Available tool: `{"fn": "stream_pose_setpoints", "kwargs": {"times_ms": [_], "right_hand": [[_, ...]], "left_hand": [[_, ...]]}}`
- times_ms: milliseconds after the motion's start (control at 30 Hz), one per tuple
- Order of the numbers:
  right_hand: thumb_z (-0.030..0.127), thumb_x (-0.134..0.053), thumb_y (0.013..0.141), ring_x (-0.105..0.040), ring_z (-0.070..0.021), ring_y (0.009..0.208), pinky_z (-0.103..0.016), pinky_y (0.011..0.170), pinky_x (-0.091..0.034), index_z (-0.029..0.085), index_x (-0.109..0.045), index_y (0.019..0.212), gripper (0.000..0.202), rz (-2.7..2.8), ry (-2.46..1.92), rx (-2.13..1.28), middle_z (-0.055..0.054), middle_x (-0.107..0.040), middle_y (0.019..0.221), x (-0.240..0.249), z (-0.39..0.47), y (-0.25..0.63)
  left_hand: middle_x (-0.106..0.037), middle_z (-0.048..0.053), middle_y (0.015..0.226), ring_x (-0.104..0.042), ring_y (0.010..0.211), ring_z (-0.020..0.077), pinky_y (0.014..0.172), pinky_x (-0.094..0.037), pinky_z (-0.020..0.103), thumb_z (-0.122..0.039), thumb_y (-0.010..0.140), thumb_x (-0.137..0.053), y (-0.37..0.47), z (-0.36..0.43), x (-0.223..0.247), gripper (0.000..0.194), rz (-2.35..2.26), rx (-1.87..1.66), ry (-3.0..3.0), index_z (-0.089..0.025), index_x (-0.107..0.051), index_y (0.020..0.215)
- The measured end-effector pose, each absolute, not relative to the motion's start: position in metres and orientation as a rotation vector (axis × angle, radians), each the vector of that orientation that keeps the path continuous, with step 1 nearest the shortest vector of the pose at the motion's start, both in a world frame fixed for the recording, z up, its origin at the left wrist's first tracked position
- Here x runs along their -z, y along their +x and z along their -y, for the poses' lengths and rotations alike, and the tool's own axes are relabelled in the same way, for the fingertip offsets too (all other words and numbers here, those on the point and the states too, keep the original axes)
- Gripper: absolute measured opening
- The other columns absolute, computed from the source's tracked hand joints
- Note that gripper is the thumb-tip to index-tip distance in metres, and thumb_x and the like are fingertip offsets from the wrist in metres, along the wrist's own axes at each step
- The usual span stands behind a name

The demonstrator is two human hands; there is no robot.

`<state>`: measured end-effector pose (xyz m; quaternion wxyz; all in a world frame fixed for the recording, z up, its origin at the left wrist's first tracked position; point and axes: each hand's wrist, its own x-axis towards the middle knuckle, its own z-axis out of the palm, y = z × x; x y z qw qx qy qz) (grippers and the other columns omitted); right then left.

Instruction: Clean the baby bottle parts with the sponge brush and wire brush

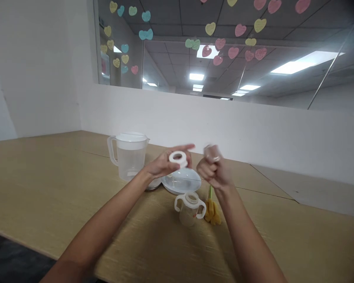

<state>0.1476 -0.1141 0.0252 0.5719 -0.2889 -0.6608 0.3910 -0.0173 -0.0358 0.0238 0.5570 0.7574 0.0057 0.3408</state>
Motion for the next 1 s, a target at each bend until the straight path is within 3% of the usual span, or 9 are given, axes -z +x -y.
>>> {"fn": "stream_pose_setpoints", "kwargs": {"times_ms": [100, 233, 333, 433, 567, 633, 767, 1000], "right_hand": [[0.064, -0.035, 0.079, -0.006, -0.0062, 0.028, -0.02, 0.028, -0.012, 0.023, -0.025, 0.052, 0.051, 1.426, -0.584, -0.762, 0.01, -0.004, 0.04, -0.039, 0.13, 0.159], [0.066, -0.04, 0.075, -0.01, -0.0059, 0.027, -0.021, 0.028, -0.015, 0.022, -0.03, 0.048, 0.053, 1.483, -0.578, -0.786, 0.01, -0.007, 0.039, -0.046, 0.137, 0.179], [0.062, -0.043, 0.076, -0.027, -0.0075, 0.031, -0.023, 0.035, -0.028, 0.02, -0.041, 0.054, 0.047, 1.544, -0.78, -0.775, 0.008, -0.022, 0.04, -0.04, 0.127, 0.189], [0.052, -0.047, 0.078, -0.049, -0.0125, 0.05, -0.025, 0.049, -0.04, 0.016, -0.054, 0.069, 0.038, 1.807, -1.219, -0.647, 0.001, -0.047, 0.053, -0.024, 0.106, 0.19], [0.035, -0.054, 0.076, -0.058, -0.0188, 0.07, -0.027, 0.059, -0.04, 0.012, -0.063, 0.078, 0.025, 2.095, -2.009, -0.055, -0.009, -0.064, 0.076, 0.009, 0.073, 0.179], [0.028, -0.059, 0.072, -0.06, -0.0208, 0.076, -0.028, 0.063, -0.04, 0.012, -0.065, 0.085, 0.022, 2.119, -2.074, -0.022, -0.012, -0.065, 0.086, 0.027, 0.06, 0.172], [0.031, -0.063, 0.07, -0.059, -0.027, 0.089, -0.034, 0.074, -0.039, 0.01, -0.065, 0.089, 0.029, 2.143, -2.196, 0.04, -0.018, -0.064, 0.097, 0.052, 0.044, 0.165], [0.039, -0.058, 0.076, -0.057, -0.0286, 0.097, -0.036, 0.082, -0.038, 0.007, -0.064, 0.098, 0.039, 2.15, -2.3, 0.116, -0.02, -0.062, 0.104, 0.065, 0.037, 0.163]], "left_hand": [[-0.057, 0.005, 0.094, -0.054, 0.09, 0.0181, 0.085, -0.041, 0.033, -0.04, 0.053, -0.075, -0.019, 0.029, -0.024, 0.078, -0.005, -0.995, 1.681, -0.021, -0.048, 0.124], [-0.057, 0.006, 0.092, -0.053, 0.089, 0.0174, 0.081, -0.04, 0.033, -0.029, 0.06, -0.073, -0.021, 0.031, -0.029, 0.064, -0.032, -0.854, 1.849, -0.018, -0.053, 0.119], [-0.057, 0.007, 0.099, -0.053, 0.092, 0.0174, 0.082, -0.04, 0.032, -0.028, 0.063, -0.071, -0.019, 0.034, -0.031, 0.059, -0.137, -0.778, 2.011, -0.019, -0.053, 0.119], [-0.056, 0.007, 0.104, -0.053, 0.095, 0.0187, 0.082, -0.041, 0.032, -0.034, 0.062, -0.071, -0.017, 0.032, -0.029, 0.055, -0.324, -0.811, 2.202, -0.022, -0.056, 0.114], [-0.058, 0.007, 0.105, -0.054, 0.094, 0.02, 0.08, -0.043, 0.031, -0.043, 0.06, -0.07, -0.015, 0.022, -0.022, 0.055, -0.487, -0.805, 2.33, -0.02, -0.059, 0.109], [-0.059, 0.007, 0.109, -0.054, 0.097, 0.0203, 0.084, -0.042, 0.03, -0.044, 0.062, -0.068, -0.014, 0.015, -0.016, 0.055, -0.514, -0.8, 2.362, -0.018, -0.059, 0.11], [-0.059, 0.007, 0.114, -0.051, 0.105, 0.0209, 0.092, -0.037, 0.029, -0.04, 0.065, -0.067, -0.01, -0.002, 0.002, 0.05, -0.622, -0.783, 2.582, -0.016, -0.06, 0.109], [-0.056, 0.009, 0.12, -0.051, 0.108, 0.023, 0.091, -0.039, 0.031, -0.028, 0.071, -0.057, -0.003, -0.026, 0.037, 0.051, -0.925, -0.327, 2.918, -0.016, -0.05, 0.12]]}}
